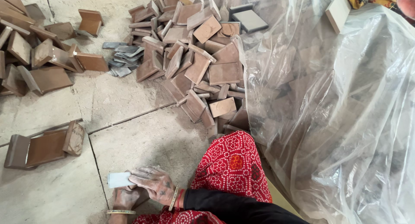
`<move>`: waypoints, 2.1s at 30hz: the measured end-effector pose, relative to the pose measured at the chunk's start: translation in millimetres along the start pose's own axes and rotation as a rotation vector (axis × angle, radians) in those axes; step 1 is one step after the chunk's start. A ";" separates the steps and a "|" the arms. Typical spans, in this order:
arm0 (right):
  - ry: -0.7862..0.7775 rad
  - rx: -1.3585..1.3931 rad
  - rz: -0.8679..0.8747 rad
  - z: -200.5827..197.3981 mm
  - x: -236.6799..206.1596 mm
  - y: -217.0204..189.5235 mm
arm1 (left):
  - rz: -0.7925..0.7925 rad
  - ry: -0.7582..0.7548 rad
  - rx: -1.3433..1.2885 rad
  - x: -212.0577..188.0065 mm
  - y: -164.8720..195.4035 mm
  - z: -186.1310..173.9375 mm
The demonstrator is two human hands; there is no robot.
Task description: The person sits on the floor and smooths small rectangular wooden blocks using a sanding block. They hold each block with the left hand and rub the sanding block over its surfaces with the right hand, then place the finished block aside and pick up the next one.
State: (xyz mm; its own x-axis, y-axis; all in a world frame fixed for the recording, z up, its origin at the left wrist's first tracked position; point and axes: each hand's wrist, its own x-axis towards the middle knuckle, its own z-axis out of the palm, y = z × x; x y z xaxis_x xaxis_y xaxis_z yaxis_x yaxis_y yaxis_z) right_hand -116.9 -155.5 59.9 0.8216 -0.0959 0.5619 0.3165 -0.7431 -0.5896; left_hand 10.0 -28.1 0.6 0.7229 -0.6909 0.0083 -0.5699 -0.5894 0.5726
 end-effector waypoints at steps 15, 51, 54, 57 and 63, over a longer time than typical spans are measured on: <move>-0.023 -0.002 -0.127 17.4 0.1 3.6 | -0.038 0.101 -0.246 -4.1 7.5 -4.1; 0.158 -0.039 0.180 -35.4 14.9 17.9 | -0.203 0.251 -0.234 -17.8 14.2 -36.7; 0.105 -0.154 0.094 -26.8 12.9 33.2 | -0.243 0.228 -0.285 -15.0 13.0 -36.8; -0.096 -0.319 0.029 -18.7 7.2 40.1 | -0.260 0.181 -0.303 -12.4 12.8 -34.3; -0.130 -0.149 -0.019 -11.5 -1.3 27.0 | -0.151 0.202 -0.241 -11.4 10.1 -31.0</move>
State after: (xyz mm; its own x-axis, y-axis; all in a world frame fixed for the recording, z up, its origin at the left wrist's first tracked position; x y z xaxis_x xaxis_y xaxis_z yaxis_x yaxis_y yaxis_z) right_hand -114.9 -183.0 50.0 0.8735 -0.0019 0.4869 0.2669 -0.8346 -0.4819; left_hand 8.1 -13.2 31.6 0.8683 -0.4927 0.0569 -0.3593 -0.5458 0.7570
